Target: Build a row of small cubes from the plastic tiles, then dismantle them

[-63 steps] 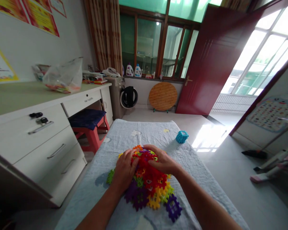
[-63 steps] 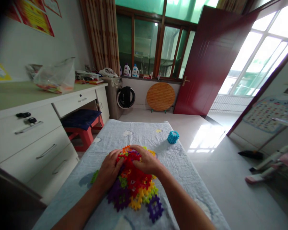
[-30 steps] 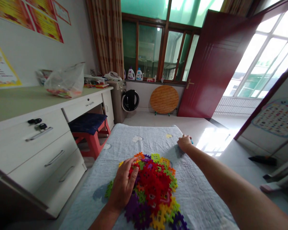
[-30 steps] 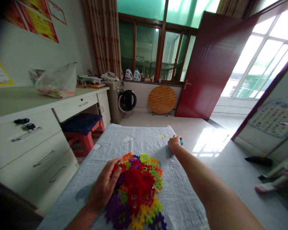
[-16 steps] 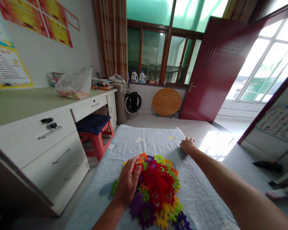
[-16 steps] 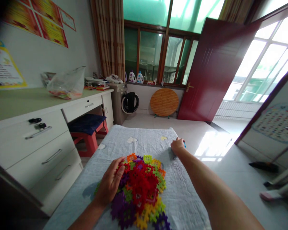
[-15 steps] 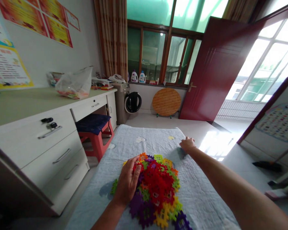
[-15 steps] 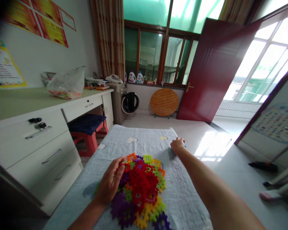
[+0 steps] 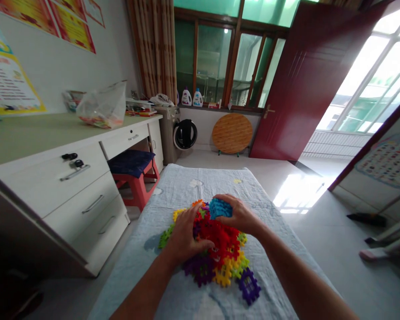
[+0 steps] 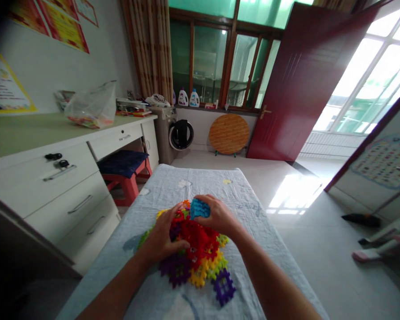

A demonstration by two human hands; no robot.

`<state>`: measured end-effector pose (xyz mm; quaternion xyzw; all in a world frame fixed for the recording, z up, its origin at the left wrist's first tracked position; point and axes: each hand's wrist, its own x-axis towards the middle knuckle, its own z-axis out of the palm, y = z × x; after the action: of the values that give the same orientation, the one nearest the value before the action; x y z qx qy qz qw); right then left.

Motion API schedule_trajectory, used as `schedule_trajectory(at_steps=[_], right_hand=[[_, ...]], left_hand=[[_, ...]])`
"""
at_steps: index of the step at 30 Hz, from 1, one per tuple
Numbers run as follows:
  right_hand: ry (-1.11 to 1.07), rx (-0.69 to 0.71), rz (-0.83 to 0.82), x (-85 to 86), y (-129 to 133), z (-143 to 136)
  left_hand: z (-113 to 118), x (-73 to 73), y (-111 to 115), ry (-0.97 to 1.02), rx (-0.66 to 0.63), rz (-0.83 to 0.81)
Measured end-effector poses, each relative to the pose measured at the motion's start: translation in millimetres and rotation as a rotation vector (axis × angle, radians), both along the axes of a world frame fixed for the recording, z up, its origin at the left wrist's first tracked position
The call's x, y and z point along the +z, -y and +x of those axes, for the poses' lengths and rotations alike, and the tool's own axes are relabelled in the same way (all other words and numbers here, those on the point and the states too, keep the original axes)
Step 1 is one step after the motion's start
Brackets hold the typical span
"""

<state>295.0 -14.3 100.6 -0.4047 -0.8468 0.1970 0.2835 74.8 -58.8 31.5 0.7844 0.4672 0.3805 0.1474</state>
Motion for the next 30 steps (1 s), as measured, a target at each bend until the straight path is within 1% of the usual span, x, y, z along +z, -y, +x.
schedule_trajectory(at_steps=[2, 4, 9, 13, 15, 17, 20, 21, 22, 26, 28, 30], right_hand=[[0.004, -0.001, -0.003, -6.1, 10, -10], [-0.014, -0.007, -0.014, -10.5, 14, -14], [-0.147, -0.041, 0.011, -19.3, 14, -8], [-0.223, -0.119, 0.048, -37.7, 7, -1], [-0.199, -0.154, 0.057, -49.7, 4, 1], [-0.116, -0.226, 0.067, -59.3, 2, 3], [-0.006, -0.339, 0.060, -63.3, 2, 7], [0.007, -0.331, 0.043, -61.6, 3, 9], [0.016, -0.291, 0.018, -59.0, 5, 11], [0.065, -0.050, -0.055, -48.4, 13, 14], [0.073, -0.006, -0.049, -48.0, 15, 12], [0.047, -0.014, -0.036, -50.9, 15, 8]], left_hand=[[2, -0.5, 1, 0.015, 0.016, 0.009], [3, -0.8, 1, 0.025, 0.033, 0.011], [3, -1.4, -2, 0.025, 0.072, 0.022], [3, 0.7, -1, 0.123, 0.127, -0.020], [3, 2.7, 0, 0.204, 0.185, -0.062], [2, 4.7, 0, 0.265, 0.231, -0.079], [-1, 6.5, -2, 0.278, 0.238, -0.056], [-2, 6.6, -2, 0.268, 0.236, -0.046], [-3, 6.5, -3, 0.256, 0.237, -0.041], [-4, 4.7, -2, 0.201, 0.245, -0.031], [-3, 4.1, -1, 0.138, 0.199, -0.010], [-2, 4.1, 0, 0.054, 0.111, 0.018]])
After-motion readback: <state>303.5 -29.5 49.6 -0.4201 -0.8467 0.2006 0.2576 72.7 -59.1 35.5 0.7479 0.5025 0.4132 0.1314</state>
